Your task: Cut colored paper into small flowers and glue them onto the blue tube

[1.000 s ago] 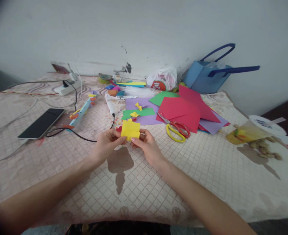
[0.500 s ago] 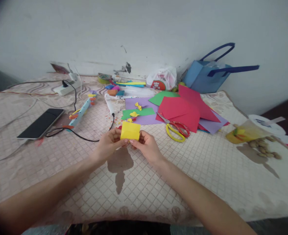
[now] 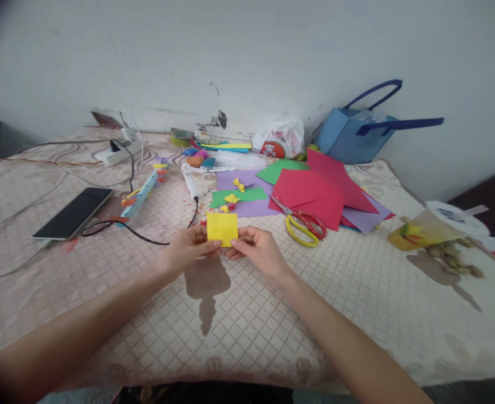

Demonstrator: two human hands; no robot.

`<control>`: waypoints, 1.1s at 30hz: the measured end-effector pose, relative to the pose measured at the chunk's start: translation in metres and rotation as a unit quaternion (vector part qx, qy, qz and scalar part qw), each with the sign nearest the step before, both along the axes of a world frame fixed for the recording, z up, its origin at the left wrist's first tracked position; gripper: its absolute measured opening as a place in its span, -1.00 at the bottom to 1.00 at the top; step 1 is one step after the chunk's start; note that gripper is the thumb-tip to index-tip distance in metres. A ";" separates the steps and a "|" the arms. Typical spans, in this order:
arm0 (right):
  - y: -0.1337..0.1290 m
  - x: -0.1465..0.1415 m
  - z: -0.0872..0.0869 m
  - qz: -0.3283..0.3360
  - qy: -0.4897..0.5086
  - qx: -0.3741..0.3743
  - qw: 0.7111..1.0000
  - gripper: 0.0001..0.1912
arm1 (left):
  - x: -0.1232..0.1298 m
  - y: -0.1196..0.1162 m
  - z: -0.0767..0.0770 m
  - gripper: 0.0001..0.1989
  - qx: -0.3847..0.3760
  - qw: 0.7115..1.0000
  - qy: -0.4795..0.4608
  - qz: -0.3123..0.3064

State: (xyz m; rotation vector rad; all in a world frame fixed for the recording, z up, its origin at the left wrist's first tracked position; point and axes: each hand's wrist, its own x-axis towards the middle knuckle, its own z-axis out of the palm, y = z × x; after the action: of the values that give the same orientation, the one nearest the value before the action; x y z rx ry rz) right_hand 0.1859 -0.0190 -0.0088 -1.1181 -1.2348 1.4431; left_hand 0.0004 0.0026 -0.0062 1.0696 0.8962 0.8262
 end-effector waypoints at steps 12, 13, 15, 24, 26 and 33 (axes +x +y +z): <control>0.003 0.004 0.001 -0.020 0.027 0.003 0.999 -0.74 | 0.000 0.001 -0.003 -0.76 -0.052 0.997 -0.044 -0.020; 0.003 0.004 0.001 -0.020 0.015 0.007 1.000 -0.76 | 0.000 0.001 -0.003 -0.74 -0.045 0.998 -0.043 -0.023; 0.003 0.003 0.001 -0.019 -0.013 0.015 1.000 -0.78 | 0.000 0.001 -0.004 -0.70 -0.030 0.999 -0.034 -0.021; 0.003 0.003 -0.001 -0.021 -0.063 0.029 0.997 -0.73 | 0.000 0.002 -0.004 -0.74 -0.026 0.999 0.018 -0.018; 0.004 0.005 -0.001 -0.007 -0.099 0.045 0.994 -0.73 | -0.001 0.002 -0.002 -0.73 -0.025 0.999 0.020 -0.016; 0.001 0.003 0.003 0.044 -0.161 0.080 0.983 -0.72 | -0.004 0.006 -0.003 -0.75 0.069 0.992 0.098 -0.030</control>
State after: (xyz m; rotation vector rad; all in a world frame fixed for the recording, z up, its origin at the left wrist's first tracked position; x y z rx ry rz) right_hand 0.1887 -0.0179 -0.0059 -1.2306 -1.6154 1.2325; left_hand -0.0032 0.0089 -0.0096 1.3096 0.9762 0.7499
